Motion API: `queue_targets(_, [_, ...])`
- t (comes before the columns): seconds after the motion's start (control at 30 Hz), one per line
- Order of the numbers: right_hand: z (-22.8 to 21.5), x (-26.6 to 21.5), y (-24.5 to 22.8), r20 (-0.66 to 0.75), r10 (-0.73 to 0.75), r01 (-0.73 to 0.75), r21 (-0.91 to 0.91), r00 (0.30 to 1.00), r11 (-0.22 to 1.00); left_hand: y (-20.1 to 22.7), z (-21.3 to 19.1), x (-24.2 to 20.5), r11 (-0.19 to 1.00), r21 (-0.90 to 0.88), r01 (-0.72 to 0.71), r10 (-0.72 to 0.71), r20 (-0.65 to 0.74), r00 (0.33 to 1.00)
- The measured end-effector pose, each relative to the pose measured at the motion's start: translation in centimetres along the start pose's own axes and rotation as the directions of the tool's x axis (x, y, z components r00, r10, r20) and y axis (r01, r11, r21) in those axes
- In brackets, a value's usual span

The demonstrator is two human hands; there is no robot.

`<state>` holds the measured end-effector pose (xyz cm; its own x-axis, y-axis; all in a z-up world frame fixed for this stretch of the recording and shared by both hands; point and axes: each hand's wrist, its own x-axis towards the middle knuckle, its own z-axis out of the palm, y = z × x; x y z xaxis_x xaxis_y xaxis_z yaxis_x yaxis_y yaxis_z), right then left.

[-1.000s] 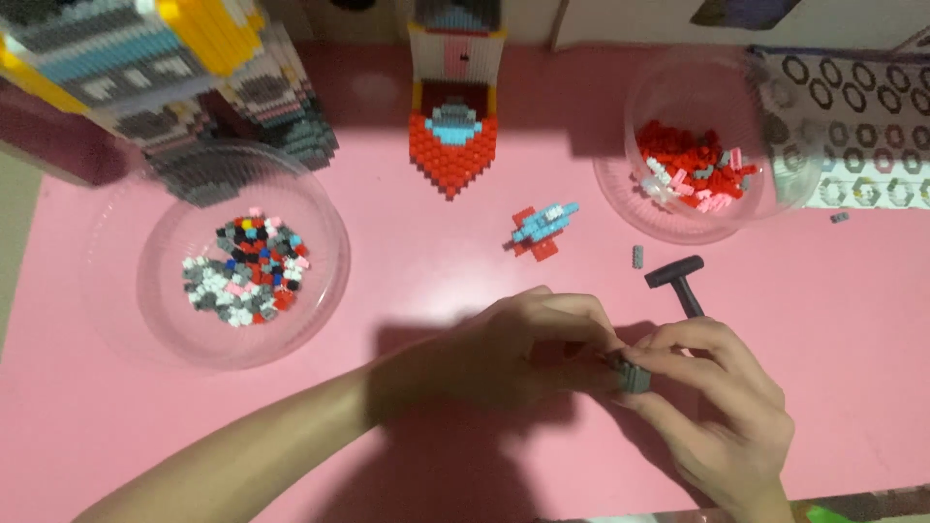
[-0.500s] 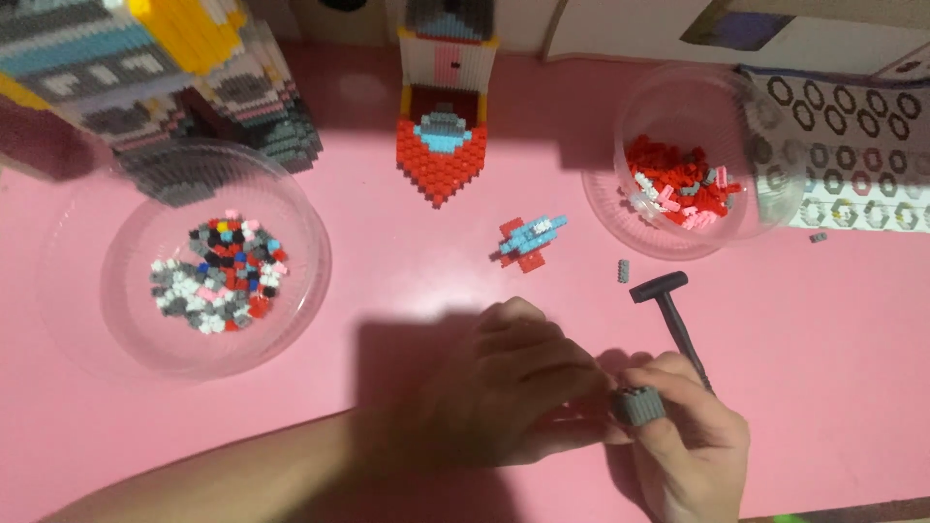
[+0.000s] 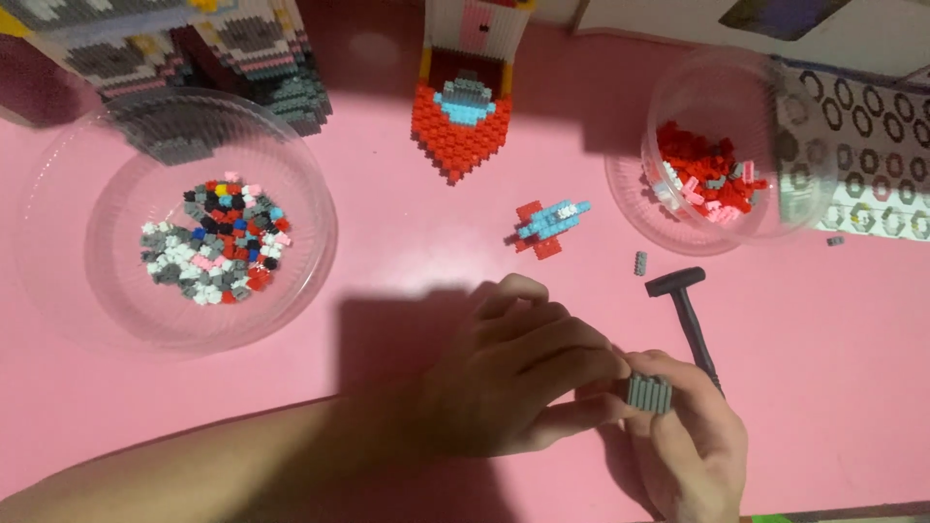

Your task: Assembling a toy model using small interlocking plastic blocks and a small toy hammer.

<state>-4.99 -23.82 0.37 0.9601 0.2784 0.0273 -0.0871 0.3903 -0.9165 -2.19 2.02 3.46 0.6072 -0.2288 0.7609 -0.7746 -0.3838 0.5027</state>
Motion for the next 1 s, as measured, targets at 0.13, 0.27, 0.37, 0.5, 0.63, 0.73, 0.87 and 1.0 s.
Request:
queue_targets(0.13, [1.5,1.0,-1.5,0.042,-0.182,0.185,-0.337,0.982,0.923,-0.1,0.1,0.1,0.998,0.031,-0.054,0.054,-0.008,0.998])
queue_targets(0.27, [2.2,2.5,-4.5,0.333,-0.331,0.455,-0.778,0.883,0.433,-0.1,0.4,-0.4,0.995,-0.002,-0.105,0.104,0.082,0.991])
queue_targets(0.37, [1.3,2.6,-5.1,0.507,-0.291,0.562,-0.813,0.812,0.154,0.0,0.6,-0.4,0.991,0.026,-0.133,0.131,0.063,0.989])
queue_targets(0.5, [-5.0,1.2,-4.5,0.441,-0.215,0.486,-0.836,0.871,0.255,0.0,0.2,-0.2,0.986,0.024,-0.163,0.162,0.035,0.986])
queue_targets(0.63, [-14.7,0.7,-2.1,0.45,0.026,0.362,-0.749,0.892,0.555,0.0,0.9,-0.4,0.985,-0.016,-0.174,0.174,-0.031,0.984])
queue_targets(0.73, [-19.3,-0.8,2.2,0.389,-0.056,0.326,-0.675,0.919,0.662,-0.1,1.0,-0.9,0.987,-0.022,-0.157,0.157,0.015,0.988])
queue_targets(0.87, [-23.0,1.5,4.1,0.357,-0.048,0.254,-0.559,0.933,0.789,-0.1,0.4,-0.5,0.986,-0.011,-0.163,0.162,-0.07,0.984])
queue_targets(1.0, [-19.2,4.3,2.5,0.355,-0.14,0.336,-0.582,0.924,0.74,2.7,-1.2,-0.6,0.992,-0.123,-0.034,0.025,-0.074,0.997])
